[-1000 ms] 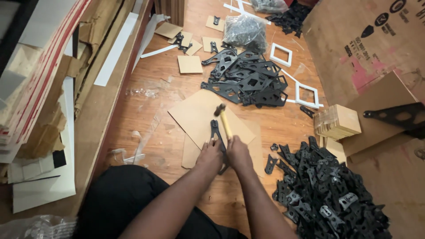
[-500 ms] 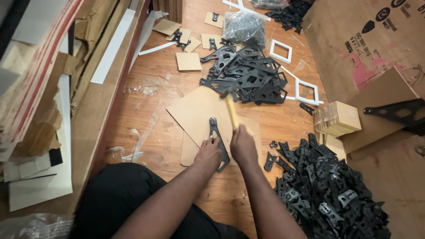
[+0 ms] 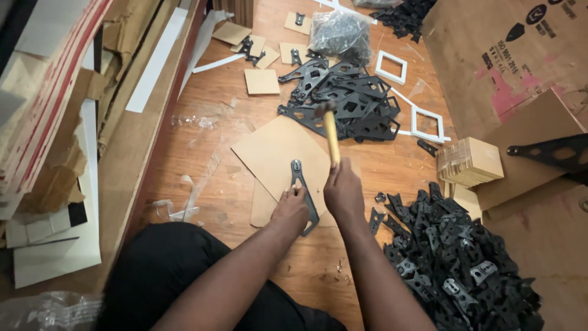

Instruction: The person sits on the workshop floor and hammers small nails to fasten black metal brackets onto a wooden board, working on one bracket at a time. They then fit the board into a black frame, press it into place, and set the assembled frame aside before starting another board.

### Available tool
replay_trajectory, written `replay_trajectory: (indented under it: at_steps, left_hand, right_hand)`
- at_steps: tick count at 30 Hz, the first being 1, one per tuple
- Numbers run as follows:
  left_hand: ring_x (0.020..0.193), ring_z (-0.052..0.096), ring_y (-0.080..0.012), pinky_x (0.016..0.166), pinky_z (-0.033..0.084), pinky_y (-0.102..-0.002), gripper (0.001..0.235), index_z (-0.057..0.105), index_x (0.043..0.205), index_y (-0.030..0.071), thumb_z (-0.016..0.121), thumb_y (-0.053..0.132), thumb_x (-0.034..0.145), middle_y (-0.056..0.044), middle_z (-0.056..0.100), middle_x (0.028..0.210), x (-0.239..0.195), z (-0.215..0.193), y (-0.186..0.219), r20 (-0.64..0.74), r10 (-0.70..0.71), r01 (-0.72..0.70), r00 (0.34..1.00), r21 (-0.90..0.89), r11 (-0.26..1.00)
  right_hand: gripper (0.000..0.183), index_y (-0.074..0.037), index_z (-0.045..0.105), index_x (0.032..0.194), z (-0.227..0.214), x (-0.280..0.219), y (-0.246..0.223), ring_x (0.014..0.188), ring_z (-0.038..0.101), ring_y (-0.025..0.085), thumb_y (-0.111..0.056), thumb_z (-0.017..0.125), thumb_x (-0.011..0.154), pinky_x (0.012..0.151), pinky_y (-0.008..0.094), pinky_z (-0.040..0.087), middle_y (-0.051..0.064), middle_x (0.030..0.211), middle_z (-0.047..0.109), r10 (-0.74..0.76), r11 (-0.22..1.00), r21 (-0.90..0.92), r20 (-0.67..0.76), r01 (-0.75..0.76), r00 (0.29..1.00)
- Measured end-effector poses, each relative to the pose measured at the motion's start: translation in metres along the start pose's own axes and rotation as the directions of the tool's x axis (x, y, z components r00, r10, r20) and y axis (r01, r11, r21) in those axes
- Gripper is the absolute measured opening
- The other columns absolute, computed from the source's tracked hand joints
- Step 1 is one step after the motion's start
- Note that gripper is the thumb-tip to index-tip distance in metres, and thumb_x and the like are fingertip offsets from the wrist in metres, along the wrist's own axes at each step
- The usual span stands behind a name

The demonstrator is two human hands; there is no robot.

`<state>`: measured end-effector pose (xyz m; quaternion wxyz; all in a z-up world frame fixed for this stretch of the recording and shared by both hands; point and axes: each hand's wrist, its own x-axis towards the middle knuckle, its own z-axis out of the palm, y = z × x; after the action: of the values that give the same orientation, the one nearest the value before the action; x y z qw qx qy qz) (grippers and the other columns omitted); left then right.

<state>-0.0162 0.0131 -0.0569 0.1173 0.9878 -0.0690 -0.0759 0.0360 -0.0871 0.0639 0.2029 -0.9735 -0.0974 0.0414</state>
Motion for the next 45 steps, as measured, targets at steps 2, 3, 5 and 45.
replay_trajectory:
  at_steps: [2, 3, 5, 45]
  left_hand:
    - [0.143, 0.040, -0.0431, 0.118, 0.032, -0.051, 0.029, 0.076, 0.112, -0.003, 0.061, 0.012, 0.092, -0.023, 0.045, 0.147, -0.002, -0.004, 0.000, 0.019, 0.034, -0.034, 0.999, 0.023, 0.999]
    - [0.143, 0.040, -0.0431, 0.118, 0.032, -0.051, 0.029, 0.076, 0.112, -0.003, 0.061, 0.012, 0.092, -0.023, 0.045, 0.147, -0.001, 0.004, -0.002, 0.020, 0.037, -0.037, 0.999, 0.024, 0.999]
    - [0.139, 0.045, -0.0404, 0.115, 0.036, -0.049, 0.037, 0.073, 0.117, -0.005, 0.065, 0.013, 0.086, -0.021, 0.050, 0.140, 0.002, 0.017, -0.006, -0.104, 0.039, -0.046, 0.994, -0.074, 0.996]
    - [0.145, 0.034, -0.0499, 0.115, 0.039, -0.050, 0.045, 0.053, 0.147, 0.015, 0.044, 0.018, 0.103, -0.031, 0.030, 0.159, 0.018, 0.040, -0.022, 0.140, -0.239, 0.268, 0.961, -0.250, 0.931]
  right_hand:
    - [0.036, -0.002, 0.053, 0.109, 0.009, -0.003, 0.004, 0.080, 0.065, 0.052, -0.033, 0.037, 0.108, 0.069, 0.062, 0.050, 0.032, 0.083, 0.068, 0.007, 0.991, 0.130, -0.184, 0.018, 0.983]
    - [0.036, -0.002, 0.053, 0.109, 0.037, 0.005, 0.027, 0.080, 0.065, 0.052, -0.033, 0.037, 0.108, 0.069, 0.062, 0.050, 0.032, 0.083, 0.068, 0.009, 0.991, 0.131, -0.185, 0.015, 0.983]
    - [0.030, -0.002, 0.050, 0.115, 0.089, 0.023, 0.074, 0.078, 0.067, 0.051, -0.028, 0.040, 0.104, 0.069, 0.062, 0.052, 0.031, 0.082, 0.068, -0.081, 0.996, 0.036, -0.052, 0.083, 0.995]
    - [0.025, -0.010, 0.077, 0.110, 0.083, 0.051, 0.051, 0.079, 0.068, 0.030, -0.017, 0.076, 0.086, 0.073, 0.039, 0.055, 0.015, 0.091, 0.066, -0.175, 0.947, 0.247, -0.138, 0.205, 0.975]
